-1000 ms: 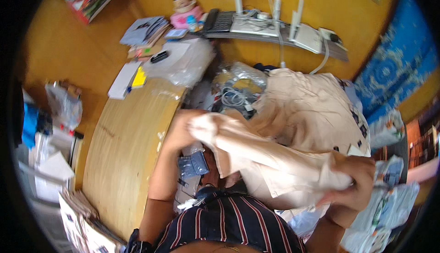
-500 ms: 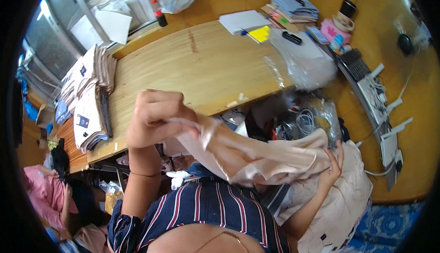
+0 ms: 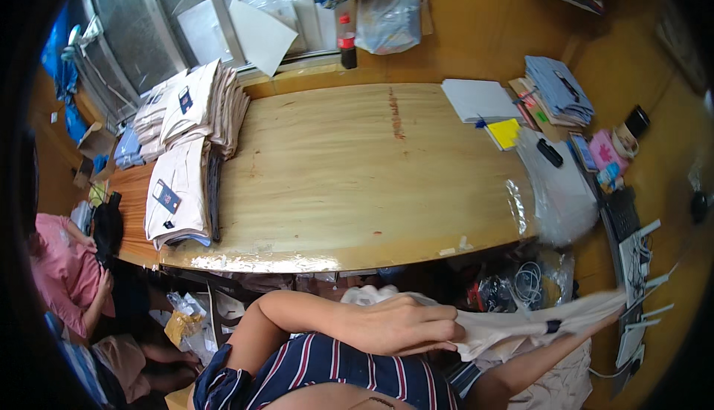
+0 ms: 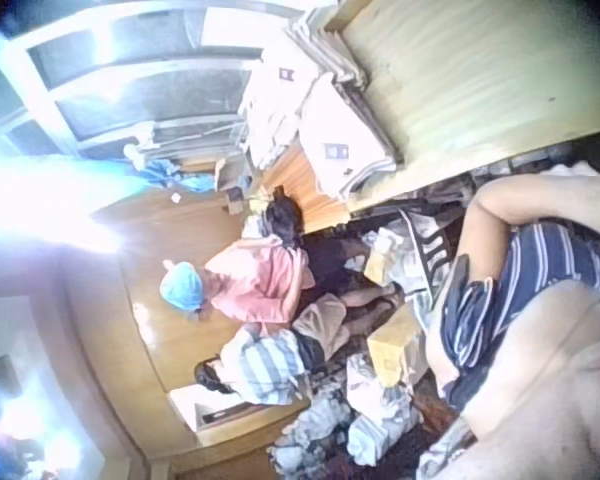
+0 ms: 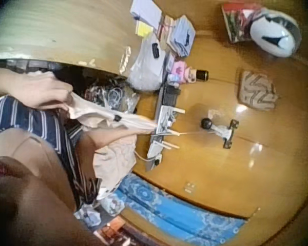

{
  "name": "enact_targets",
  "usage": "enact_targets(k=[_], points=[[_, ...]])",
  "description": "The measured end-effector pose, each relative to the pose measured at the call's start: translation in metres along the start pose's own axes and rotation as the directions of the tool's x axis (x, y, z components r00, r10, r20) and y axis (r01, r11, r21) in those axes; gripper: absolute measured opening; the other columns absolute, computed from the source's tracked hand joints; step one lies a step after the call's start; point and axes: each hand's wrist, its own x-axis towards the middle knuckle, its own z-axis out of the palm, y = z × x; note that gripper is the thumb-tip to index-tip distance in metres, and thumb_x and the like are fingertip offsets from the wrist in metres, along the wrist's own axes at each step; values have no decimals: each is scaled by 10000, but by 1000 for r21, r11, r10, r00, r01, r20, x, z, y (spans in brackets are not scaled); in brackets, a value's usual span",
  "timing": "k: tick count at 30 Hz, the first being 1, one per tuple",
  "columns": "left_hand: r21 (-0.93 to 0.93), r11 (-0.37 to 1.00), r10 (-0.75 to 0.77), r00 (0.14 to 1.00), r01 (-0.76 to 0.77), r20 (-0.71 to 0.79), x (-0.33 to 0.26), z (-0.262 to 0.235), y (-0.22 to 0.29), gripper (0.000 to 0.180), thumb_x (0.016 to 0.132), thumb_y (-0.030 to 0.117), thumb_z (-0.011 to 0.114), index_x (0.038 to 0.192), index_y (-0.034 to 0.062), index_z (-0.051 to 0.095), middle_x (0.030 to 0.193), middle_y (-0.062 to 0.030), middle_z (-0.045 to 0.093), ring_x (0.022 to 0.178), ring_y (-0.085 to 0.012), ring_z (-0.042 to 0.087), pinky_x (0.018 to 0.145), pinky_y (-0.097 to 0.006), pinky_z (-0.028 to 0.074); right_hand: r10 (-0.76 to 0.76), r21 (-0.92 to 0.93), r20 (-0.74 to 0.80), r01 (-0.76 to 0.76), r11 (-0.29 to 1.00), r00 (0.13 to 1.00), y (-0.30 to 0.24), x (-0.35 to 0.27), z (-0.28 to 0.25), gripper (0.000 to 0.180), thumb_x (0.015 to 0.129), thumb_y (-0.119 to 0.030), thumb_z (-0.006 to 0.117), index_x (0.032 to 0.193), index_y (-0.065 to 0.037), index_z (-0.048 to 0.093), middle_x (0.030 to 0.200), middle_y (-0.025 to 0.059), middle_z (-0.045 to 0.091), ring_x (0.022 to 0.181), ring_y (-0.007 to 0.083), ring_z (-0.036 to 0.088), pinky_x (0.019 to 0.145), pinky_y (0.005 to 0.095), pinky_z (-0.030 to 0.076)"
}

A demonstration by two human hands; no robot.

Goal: The person folds a shirt by placing it flat on a table with a cardboard insert, folding the sleeves and sides over the cardboard, and then folding the bottom up to complete the package.

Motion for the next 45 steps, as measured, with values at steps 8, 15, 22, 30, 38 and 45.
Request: enact_targets(k=[8,15,22,30,38,45], points=[[44,825,-439,688,563,-578,-97,-101,-21,243,680,-96,446,855,18,571,705,-85,456,647,-186,441,589,-261,364,-56,154,863,-154,976,503,-185,-80,435,351,794,-189,464,1113,-45,475,998,105,539,873,202,524,786,312,415],[-123,124,-763,16,985,-646,-180,-119,-75,310,704,85,596,994,47,494,1023,-168,460,905,-288,494,729,-335,400,-471,339,861,475,812,190,-153,-218,586,405,769,-105,523,1164,-74,439,1112,133,493,966,239,496,836,300,383],[453,-160,-511,319,877,-798,-235,-113,-166,530,740,335,554,1210,154,390,1304,-130,272,1204,-329,237,910,-562,198,71,-306,950,862,403,304,27,-209,445,442,780,-278,527,1195,-163,427,1301,44,320,1203,239,276,927,499,246],[524,-158,-571,356,837,-740,-239,-112,-161,453,790,321,489,1195,134,408,1268,-96,342,1165,-285,302,887,-545,221,490,-783,518,620,-58,701,6,-148,324,265,771,-269,525,941,-80,600,993,139,561,946,300,514,812,402,394],[333,5,-519,287,943,-805,-226,-127,-199,249,705,84,568,951,52,545,946,-85,514,871,-262,476,693,-372,375,-182,178,983,289,941,-13,-36,-264,444,180,750,12,477,899,-11,575,839,144,551,778,292,540,695,325,417],[64,102,-595,112,993,-796,-203,-137,-186,154,622,76,633,763,28,594,843,-127,530,845,-295,495,688,-376,400,-115,269,913,366,891,-391,-6,-385,525,131,733,-16,498,854,-32,546,912,134,502,850,277,505,727,336,415]])
